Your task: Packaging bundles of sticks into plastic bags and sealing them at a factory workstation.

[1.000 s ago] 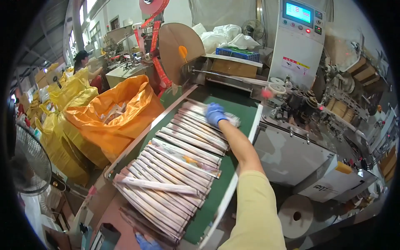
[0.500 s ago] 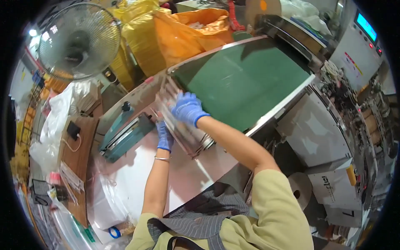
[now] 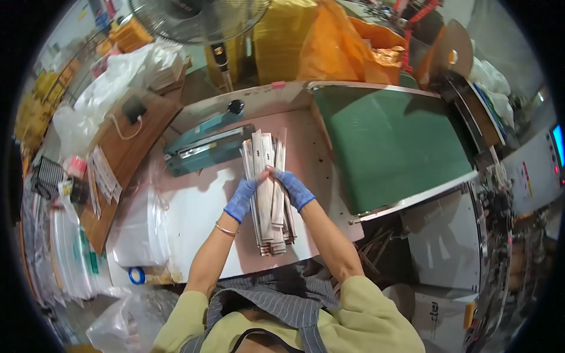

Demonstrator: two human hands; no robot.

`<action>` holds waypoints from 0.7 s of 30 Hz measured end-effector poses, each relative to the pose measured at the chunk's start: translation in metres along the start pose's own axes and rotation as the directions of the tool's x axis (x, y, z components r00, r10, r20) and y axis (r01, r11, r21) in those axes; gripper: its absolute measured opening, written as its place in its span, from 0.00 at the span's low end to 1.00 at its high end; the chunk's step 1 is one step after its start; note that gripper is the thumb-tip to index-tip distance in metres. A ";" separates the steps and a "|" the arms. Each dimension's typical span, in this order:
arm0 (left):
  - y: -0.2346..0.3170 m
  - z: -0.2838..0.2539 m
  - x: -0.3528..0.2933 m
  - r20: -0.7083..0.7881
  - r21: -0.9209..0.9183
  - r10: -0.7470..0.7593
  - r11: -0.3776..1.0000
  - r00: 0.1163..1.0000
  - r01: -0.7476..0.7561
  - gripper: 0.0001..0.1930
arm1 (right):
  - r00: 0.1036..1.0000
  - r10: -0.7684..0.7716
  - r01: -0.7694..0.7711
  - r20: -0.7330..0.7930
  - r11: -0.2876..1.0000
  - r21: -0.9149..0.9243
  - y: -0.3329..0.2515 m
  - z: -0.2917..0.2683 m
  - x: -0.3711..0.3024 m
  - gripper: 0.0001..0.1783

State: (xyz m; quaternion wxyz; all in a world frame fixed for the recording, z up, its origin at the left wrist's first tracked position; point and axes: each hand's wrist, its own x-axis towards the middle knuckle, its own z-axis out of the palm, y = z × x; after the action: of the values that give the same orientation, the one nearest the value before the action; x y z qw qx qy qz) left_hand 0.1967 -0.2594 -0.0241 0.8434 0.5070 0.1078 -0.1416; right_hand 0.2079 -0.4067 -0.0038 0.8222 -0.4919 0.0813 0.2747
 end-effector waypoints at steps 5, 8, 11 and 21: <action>0.066 0.001 -0.072 0.224 0.334 0.400 0.825 0.888 -0.456 0.49 | 0.859 -0.459 0.492 0.228 0.863 -0.114 -0.032 0.069 -0.061 0.28; 0.086 -0.011 -0.097 0.368 0.517 0.454 0.626 0.812 -0.584 0.59 | 0.814 -0.340 0.559 0.471 0.680 -0.474 -0.033 0.058 -0.074 0.42; 0.093 -0.004 -0.106 0.549 0.586 0.545 0.290 0.634 -0.756 0.68 | 0.587 -0.402 0.737 0.702 -0.092 -0.669 -0.032 0.059 -0.075 0.52; 0.083 -0.016 -0.147 0.324 0.179 0.450 0.835 0.832 -0.521 0.40 | 0.603 -0.578 0.795 0.550 0.490 -0.358 -0.036 0.135 -0.102 0.37</action>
State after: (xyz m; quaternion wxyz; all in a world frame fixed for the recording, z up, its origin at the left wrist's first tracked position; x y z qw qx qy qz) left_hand 0.0869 -0.1892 0.0846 0.7840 0.5996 -0.1605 -0.0012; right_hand 0.1237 -0.3426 0.1331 0.6730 -0.6444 -0.3629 0.0111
